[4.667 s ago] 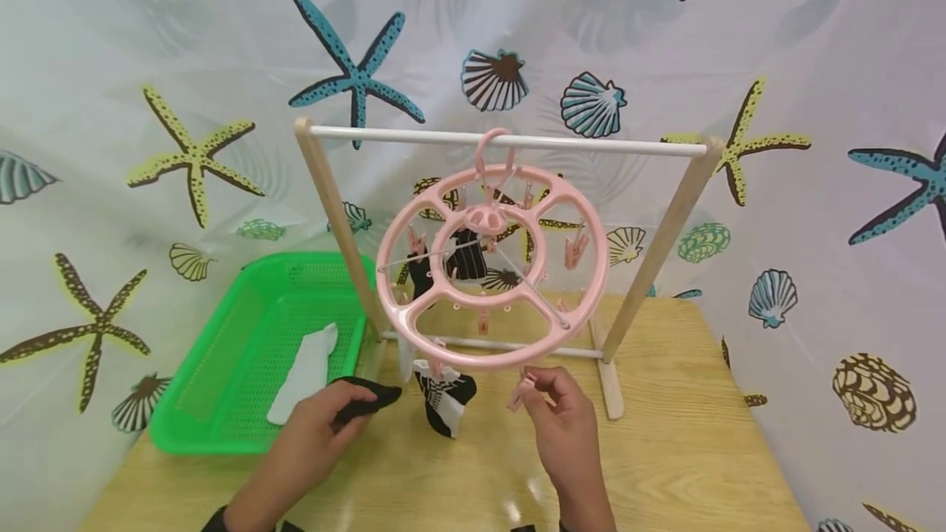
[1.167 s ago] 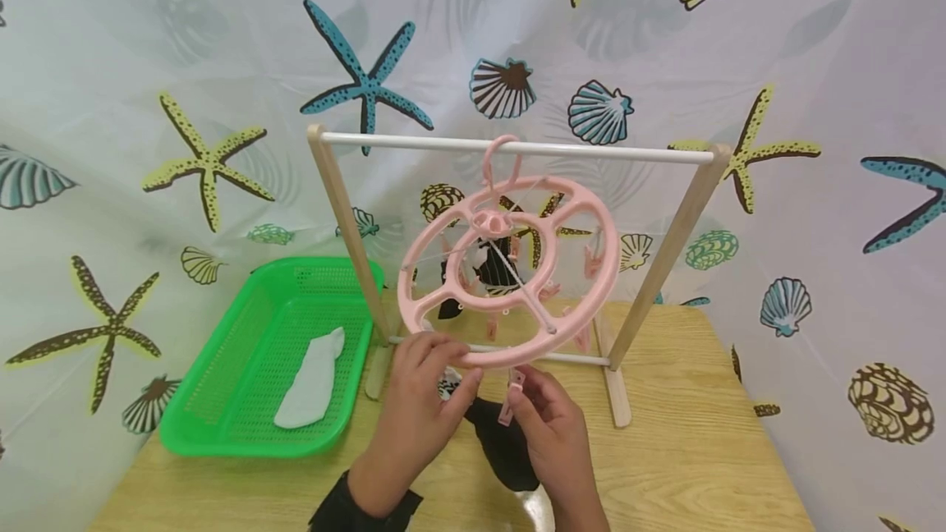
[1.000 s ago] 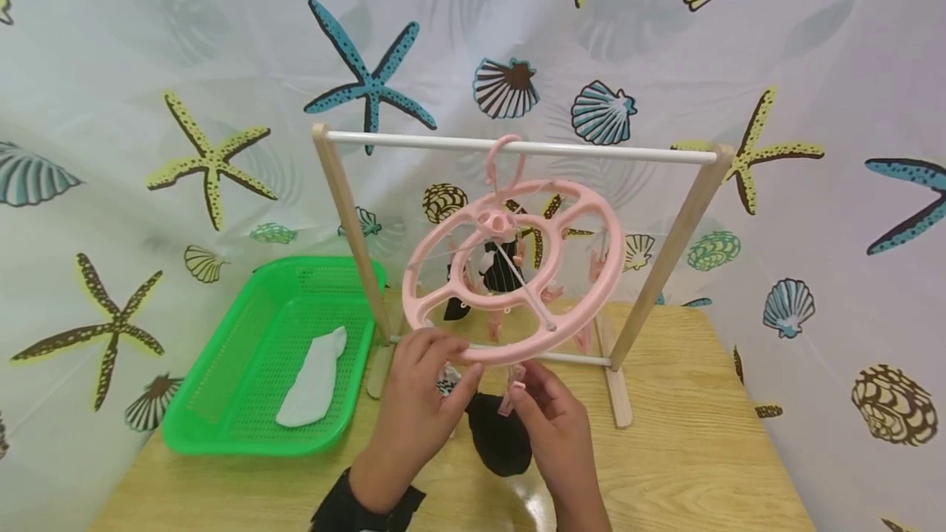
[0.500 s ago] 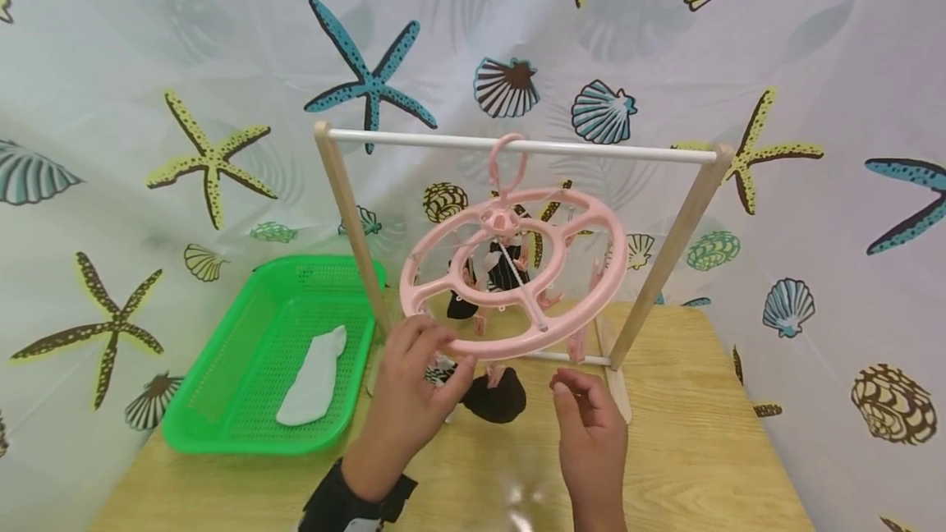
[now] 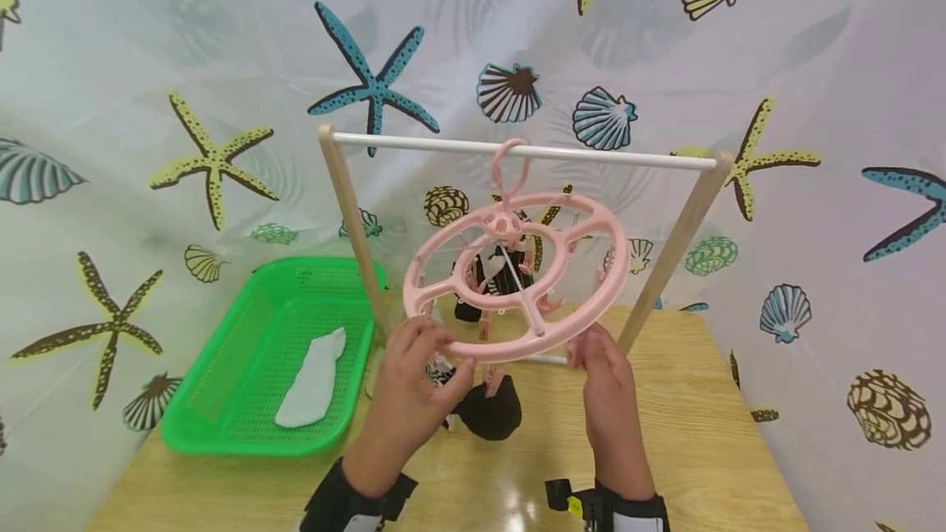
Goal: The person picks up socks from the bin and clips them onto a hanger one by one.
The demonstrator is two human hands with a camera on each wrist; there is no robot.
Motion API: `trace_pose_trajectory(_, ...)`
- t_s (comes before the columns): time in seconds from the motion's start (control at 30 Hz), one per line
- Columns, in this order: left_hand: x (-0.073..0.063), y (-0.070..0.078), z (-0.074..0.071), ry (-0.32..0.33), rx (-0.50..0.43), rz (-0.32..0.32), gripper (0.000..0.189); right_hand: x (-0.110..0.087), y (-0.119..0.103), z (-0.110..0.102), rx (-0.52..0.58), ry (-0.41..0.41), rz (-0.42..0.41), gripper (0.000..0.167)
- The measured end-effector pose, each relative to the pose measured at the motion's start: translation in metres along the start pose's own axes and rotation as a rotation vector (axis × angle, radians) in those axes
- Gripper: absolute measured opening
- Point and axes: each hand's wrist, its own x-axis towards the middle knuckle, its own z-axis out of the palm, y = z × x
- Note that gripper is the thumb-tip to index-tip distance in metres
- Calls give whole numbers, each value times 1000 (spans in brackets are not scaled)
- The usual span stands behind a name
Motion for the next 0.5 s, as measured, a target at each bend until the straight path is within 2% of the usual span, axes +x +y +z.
trace_pose_trajectory(0.07,0,-1,0,-7,-1,2,23,1,0,1,0,-41,32,49)
trace_pose_trajectory(0.13,0,-2,-1,-10,-4,13,23,0,-2,3,-21,-51,67,52)
trace_pose_trajectory(0.27,3,-5,-3,-8,-12,49,23,-4,-2,4,-41,-60,94,47)
trace_pose_trajectory(0.5,7,-8,-8,-12,23,59,23,-13,4,2,-22,-76,80,29)
